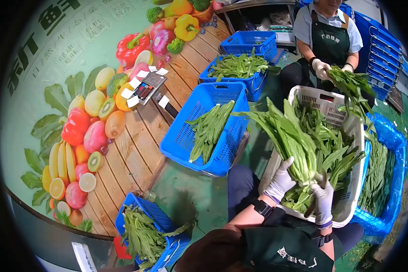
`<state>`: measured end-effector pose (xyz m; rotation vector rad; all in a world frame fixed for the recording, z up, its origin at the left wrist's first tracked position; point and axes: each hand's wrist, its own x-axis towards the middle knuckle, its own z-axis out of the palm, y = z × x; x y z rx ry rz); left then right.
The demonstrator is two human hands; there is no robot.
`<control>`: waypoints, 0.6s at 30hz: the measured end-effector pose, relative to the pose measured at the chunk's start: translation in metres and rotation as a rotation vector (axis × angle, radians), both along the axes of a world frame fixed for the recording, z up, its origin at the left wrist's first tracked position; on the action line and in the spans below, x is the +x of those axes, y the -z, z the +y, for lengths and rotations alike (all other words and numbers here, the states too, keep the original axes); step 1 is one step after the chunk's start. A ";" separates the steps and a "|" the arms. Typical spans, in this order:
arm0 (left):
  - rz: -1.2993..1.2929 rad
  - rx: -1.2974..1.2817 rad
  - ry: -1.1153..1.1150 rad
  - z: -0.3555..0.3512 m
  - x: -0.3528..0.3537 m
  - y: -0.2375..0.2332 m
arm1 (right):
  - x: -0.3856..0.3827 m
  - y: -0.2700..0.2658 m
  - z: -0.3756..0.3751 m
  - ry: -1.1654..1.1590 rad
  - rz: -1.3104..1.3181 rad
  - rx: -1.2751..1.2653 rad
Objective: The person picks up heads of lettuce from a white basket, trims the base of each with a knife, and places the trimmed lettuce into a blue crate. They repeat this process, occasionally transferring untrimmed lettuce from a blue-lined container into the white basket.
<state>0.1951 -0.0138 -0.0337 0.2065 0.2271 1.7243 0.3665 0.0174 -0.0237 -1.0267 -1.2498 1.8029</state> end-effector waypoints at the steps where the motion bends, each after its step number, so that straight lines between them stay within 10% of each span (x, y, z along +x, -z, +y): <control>1: 0.010 -0.005 0.035 -0.002 0.003 -0.006 | -0.007 0.000 -0.005 0.001 0.044 0.069; 8: 0.137 -0.277 0.119 -0.002 -0.003 0.028 | -0.013 0.007 -0.007 0.165 -0.447 0.593; 13: -0.127 -0.379 0.192 -0.002 0.005 0.040 | -0.018 0.002 -0.009 0.144 -0.197 0.003; 18: 0.219 -0.399 0.087 0.002 0.020 0.034 | -0.012 0.023 -0.004 0.250 -0.245 0.179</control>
